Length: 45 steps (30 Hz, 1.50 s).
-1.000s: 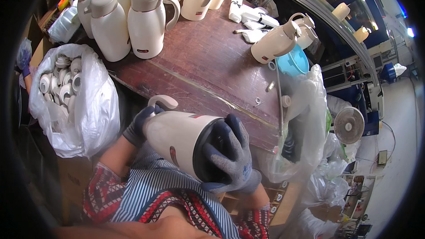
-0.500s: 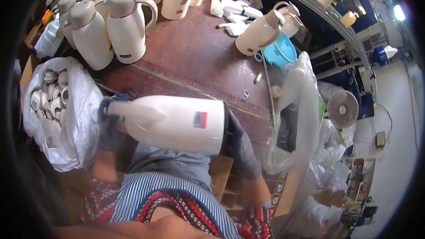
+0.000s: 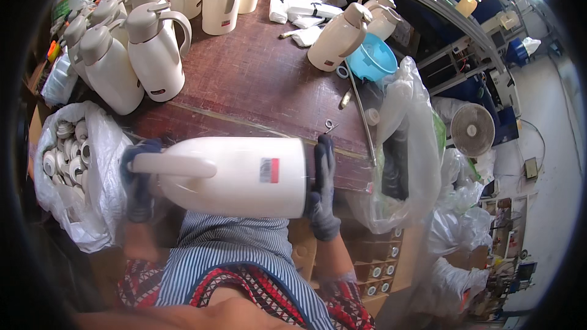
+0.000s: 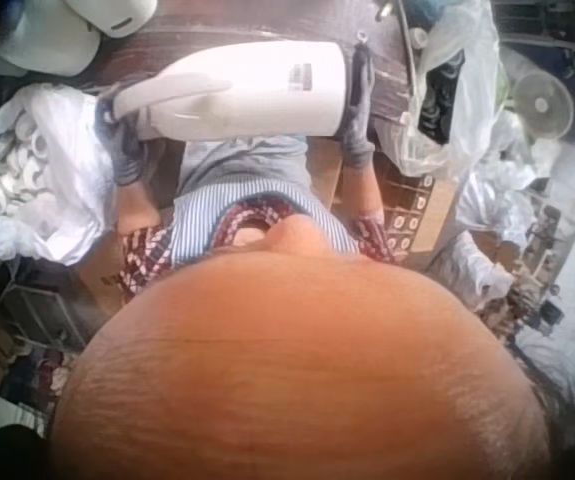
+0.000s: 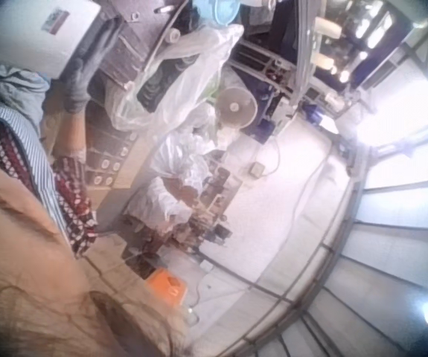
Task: The person assembles white thermos flasks by inserting inner components and screwing on lids. They handle each flask one at a time, place the finished units on a table, and repeat the process with multiple flasks.
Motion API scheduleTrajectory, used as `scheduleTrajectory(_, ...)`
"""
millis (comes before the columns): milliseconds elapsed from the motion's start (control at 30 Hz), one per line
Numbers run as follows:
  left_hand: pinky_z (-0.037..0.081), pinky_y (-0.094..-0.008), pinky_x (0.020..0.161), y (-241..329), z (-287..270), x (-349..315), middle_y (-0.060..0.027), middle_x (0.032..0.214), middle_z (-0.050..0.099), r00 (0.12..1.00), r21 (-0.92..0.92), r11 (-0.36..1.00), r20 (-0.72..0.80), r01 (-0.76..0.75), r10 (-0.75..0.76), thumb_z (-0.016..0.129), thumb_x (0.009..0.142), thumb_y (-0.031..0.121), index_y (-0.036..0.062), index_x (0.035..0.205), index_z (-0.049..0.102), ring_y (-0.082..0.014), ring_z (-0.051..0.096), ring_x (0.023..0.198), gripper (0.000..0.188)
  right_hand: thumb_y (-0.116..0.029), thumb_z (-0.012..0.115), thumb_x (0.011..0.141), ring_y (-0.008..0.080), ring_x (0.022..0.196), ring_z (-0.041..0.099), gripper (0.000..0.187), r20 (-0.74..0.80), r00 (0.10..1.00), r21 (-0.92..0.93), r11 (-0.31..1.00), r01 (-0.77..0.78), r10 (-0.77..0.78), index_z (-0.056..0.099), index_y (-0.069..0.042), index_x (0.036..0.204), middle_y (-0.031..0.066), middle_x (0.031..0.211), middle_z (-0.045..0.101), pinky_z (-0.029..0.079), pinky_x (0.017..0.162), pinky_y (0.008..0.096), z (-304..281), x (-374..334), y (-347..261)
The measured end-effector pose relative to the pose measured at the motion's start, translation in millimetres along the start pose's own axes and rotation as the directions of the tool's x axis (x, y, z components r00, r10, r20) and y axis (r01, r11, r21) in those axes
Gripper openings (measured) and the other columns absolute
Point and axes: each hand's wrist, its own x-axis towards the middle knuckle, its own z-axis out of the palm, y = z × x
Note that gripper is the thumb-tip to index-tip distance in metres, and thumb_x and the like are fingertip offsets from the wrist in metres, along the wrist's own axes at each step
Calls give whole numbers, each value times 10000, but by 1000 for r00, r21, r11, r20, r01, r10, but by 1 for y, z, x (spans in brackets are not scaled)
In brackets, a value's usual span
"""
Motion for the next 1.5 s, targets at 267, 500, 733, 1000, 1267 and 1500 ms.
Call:
scheduleTrajectory(267,520,-512,974,50,21,15,-64,896,746,762,380,687,503,-619,409,760,825,179,119,880,640,-266,680,901,145,-286,730,940,335,1342,560,715,284,957,-18,998,64,-56,441,2,1526,234,1469,547,431,1136,409,-19,-17,38)
scheduleTrajectory(500,503,-515,983,31,41,4,-90,955,726,880,352,816,305,-458,363,797,783,198,103,895,660,-282,659,964,201,-231,887,799,272,1262,606,871,159,986,19,999,40,-42,430,-2,1504,173,1399,609,488,1081,423,-9,-14,25)
scheduleTrajectory(733,492,-517,1022,33,8,8,-104,969,711,981,365,928,193,-77,5,743,818,118,46,925,641,-278,671,921,165,-233,802,886,326,1362,523,782,183,950,39,967,252,-255,412,14,1518,214,1503,505,427,1137,440,-28,-23,51)
scheduleTrajectory(1000,516,-552,998,82,63,4,-24,1042,760,402,205,497,854,-843,330,792,666,260,150,855,722,-266,687,1015,230,-133,747,932,263,1318,559,682,290,957,264,963,-48,-31,430,6,1520,168,1472,554,439,1134,384,-4,-55,55)
scheduleTrajectory(1267,483,-405,997,4,35,-2,-100,1032,706,969,197,977,216,75,-118,742,843,102,20,986,670,-238,648,990,180,-827,281,959,288,1567,225,1030,-86,987,573,817,-61,134,167,-81,1659,138,1710,202,215,1270,459,14,-54,17)
scheduleTrajectory(1500,496,-518,1025,52,53,-3,-77,945,755,739,370,785,654,-497,160,808,614,182,87,892,706,-319,695,973,312,-527,372,1104,249,1341,524,667,522,694,784,41,-620,496,430,-12,1524,154,1464,548,354,1205,392,6,-64,77)
